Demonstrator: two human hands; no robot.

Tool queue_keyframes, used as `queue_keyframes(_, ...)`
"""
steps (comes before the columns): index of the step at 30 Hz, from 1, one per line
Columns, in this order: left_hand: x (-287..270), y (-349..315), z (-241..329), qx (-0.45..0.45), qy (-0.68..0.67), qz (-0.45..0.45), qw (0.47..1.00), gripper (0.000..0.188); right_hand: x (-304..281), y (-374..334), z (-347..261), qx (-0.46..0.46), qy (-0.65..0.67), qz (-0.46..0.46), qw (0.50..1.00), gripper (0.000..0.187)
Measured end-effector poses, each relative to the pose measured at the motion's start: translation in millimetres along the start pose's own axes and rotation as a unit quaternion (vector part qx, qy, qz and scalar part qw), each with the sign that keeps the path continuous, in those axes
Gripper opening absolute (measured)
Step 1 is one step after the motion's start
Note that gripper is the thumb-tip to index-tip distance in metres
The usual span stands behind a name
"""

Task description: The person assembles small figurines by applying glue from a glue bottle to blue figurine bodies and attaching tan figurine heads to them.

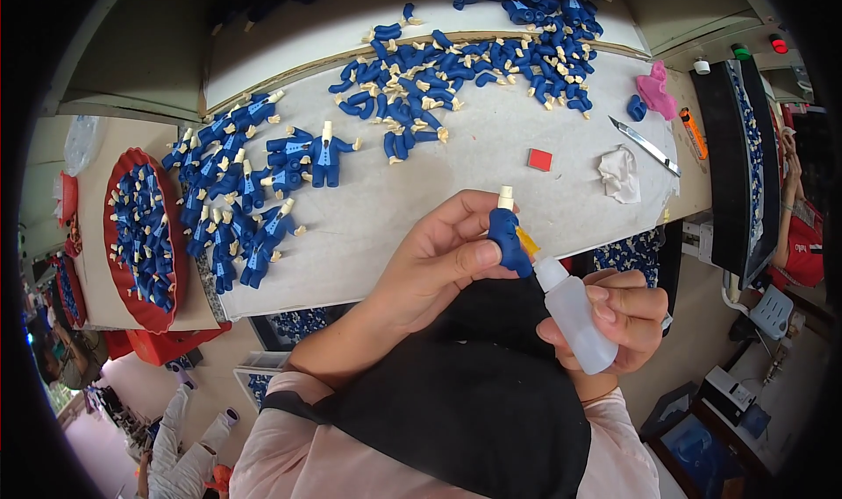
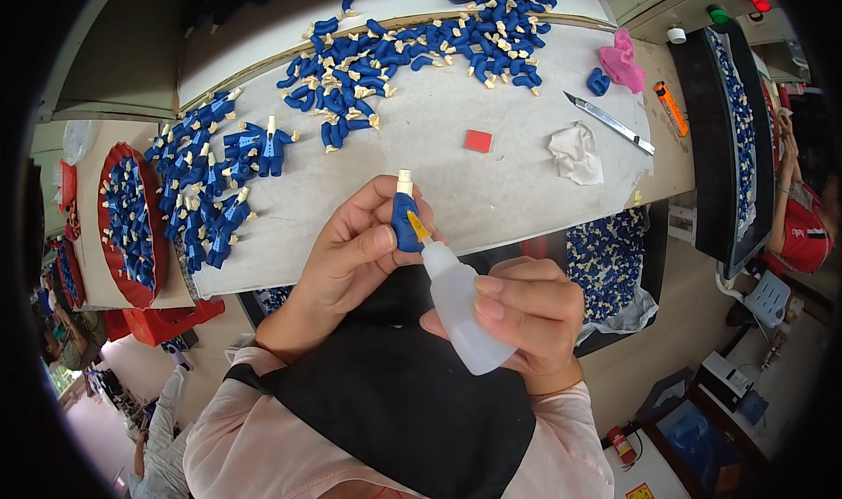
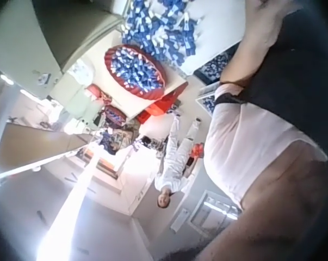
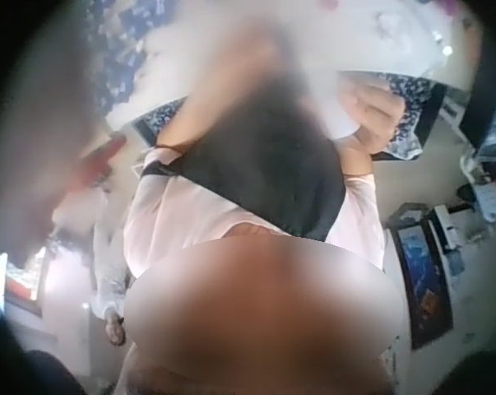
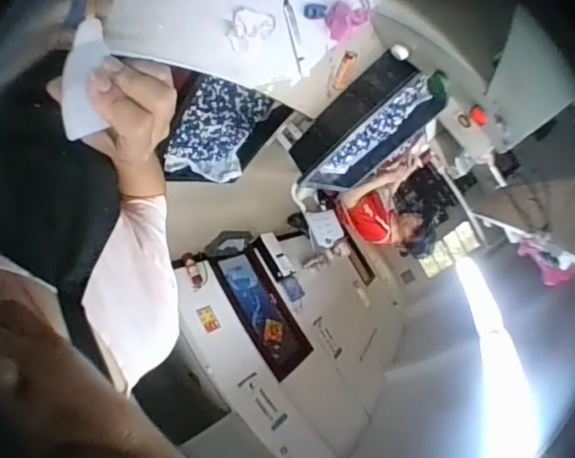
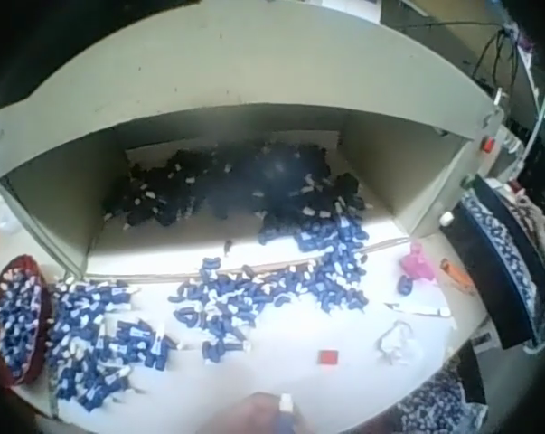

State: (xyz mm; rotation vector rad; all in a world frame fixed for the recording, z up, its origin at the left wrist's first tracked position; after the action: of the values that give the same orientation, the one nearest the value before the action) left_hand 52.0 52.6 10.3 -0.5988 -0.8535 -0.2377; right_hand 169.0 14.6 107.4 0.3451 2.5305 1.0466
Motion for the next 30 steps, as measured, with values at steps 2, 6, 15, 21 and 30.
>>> queue_keyframes(2,0.4,0.2,-0.8,-0.001,-0.013,-0.012,1.0,0.036,-0.4,-0.4,0.0,0.0,-0.003,-0.002,1.0,0.045)
queue_keyframes(6,1.7,-0.5,0.7,-0.003,-0.028,-0.02,0.999,0.032,-1.3,-1.6,1.0,-0.003,-0.009,0.0,1.0,0.045)
queue_keyframes(15,-3.8,1.6,3.6,0.035,0.019,0.024,0.999,0.039,1.5,-1.5,1.1,-0.005,-0.009,-0.019,1.0,0.044)
queue_keyframes(21,-3.7,1.8,7.5,0.069,0.045,0.039,0.996,0.038,0.6,-1.6,-0.8,-0.013,0.004,-0.007,1.0,0.045)
queue_keyframes(30,-6.8,2.0,7.5,0.087,0.058,0.038,0.994,0.036,2.3,-2.8,1.9,-0.011,0.0,-0.003,1.0,0.045)
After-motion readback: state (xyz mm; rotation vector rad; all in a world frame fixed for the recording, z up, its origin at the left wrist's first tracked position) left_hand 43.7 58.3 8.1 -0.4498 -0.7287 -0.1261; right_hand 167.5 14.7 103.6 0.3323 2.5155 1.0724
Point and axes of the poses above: each hand's wrist, its own y-axis towards the middle knuckle, its own x-axis out of the palm, z = x × y, the point moved 7 cm from there along y, towards the middle knuckle, and after that the axes turned 13 degrees about z, right-handed, at the moved point
